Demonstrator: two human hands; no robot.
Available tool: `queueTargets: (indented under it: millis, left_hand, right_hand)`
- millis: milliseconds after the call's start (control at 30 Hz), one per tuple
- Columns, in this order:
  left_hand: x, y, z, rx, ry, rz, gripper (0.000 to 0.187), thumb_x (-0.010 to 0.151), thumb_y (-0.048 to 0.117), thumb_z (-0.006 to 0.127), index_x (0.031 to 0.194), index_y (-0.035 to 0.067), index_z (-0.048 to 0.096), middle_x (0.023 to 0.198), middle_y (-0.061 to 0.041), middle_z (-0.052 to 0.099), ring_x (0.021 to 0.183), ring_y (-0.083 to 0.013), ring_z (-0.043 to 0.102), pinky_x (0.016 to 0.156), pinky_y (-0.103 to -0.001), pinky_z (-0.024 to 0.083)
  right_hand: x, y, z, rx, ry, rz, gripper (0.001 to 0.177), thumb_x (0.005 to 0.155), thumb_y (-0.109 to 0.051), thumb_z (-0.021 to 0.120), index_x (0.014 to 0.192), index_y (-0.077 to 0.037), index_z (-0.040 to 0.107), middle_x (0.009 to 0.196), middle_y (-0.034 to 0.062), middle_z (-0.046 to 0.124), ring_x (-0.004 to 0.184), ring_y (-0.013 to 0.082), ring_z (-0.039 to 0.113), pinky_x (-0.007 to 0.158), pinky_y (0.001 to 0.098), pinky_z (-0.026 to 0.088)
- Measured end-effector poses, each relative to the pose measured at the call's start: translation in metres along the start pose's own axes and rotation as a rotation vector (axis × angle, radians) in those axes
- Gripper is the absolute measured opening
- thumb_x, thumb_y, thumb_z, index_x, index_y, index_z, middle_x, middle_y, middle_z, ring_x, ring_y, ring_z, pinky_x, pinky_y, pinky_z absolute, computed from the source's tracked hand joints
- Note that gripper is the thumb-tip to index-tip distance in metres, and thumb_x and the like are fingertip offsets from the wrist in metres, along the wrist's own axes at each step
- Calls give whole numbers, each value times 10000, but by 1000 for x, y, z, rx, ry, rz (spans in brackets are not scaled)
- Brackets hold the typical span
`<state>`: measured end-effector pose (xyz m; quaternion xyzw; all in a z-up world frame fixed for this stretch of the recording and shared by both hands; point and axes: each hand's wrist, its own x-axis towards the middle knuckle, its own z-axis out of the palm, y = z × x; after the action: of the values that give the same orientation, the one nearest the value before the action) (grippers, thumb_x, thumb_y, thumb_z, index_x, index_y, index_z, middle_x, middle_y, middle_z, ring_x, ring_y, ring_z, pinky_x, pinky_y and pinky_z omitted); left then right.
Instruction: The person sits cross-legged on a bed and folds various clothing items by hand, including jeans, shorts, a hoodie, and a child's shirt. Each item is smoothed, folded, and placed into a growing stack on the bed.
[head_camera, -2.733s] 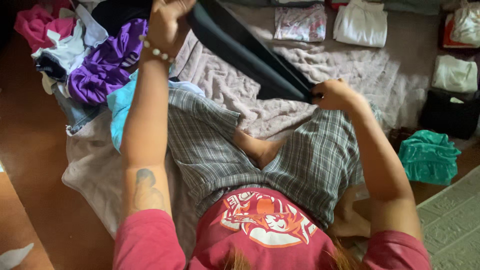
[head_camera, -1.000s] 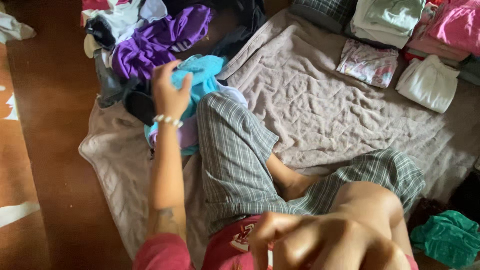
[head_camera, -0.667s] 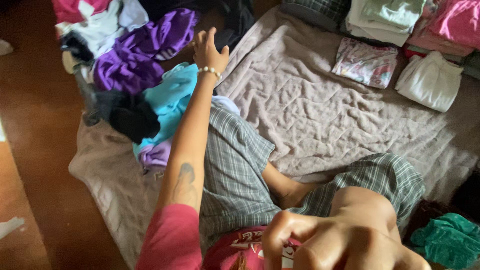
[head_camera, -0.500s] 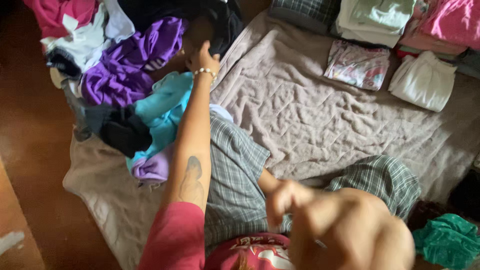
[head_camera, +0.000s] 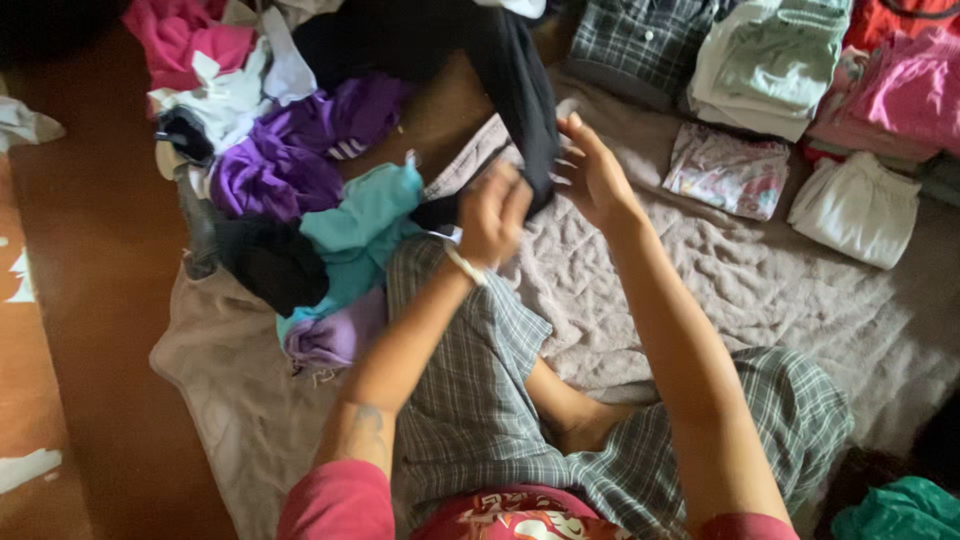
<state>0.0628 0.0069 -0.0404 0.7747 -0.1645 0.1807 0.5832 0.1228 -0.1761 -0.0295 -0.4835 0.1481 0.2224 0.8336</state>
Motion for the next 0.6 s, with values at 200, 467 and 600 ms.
queueTargets:
  millis: [200, 467, 600]
  left_hand:
    - [-77, -3, -5, -52, -231, -43, 239, 938, 197, 683, 1044, -14, 648, 992, -173, 698, 916, -307, 707, 800, -358, 563]
    - [-4, -121, -48, -1678, -91, -828, 680, 962, 633, 476, 1343, 85, 602, 1244, -174, 691, 1078, -316, 681, 930, -440, 555]
    - [50, -151, -38, -1083, -29, -684, 680, 935, 470, 572, 1378, -45, 586, 1301, -197, 698, 1159, -324, 680, 1066, -449, 508]
  right_hand:
    - [39, 20, 10, -232, 117, -154, 521, 833, -12, 606, 1350, -33, 659, 1061, 92, 698, 882, 175, 651, 783, 297, 551]
    - [-64, 42, 82, -832, -223, -773, 587, 820, 52, 613, 1406, 41, 584, 1387, 161, 665, 1310, 207, 609, 1129, 325, 456]
    - [-123, 59, 90, -1009, -160, -354, 613, 851, -33, 649, 1461, -47, 579, 1248, 117, 726, 1099, 159, 704, 984, 296, 535]
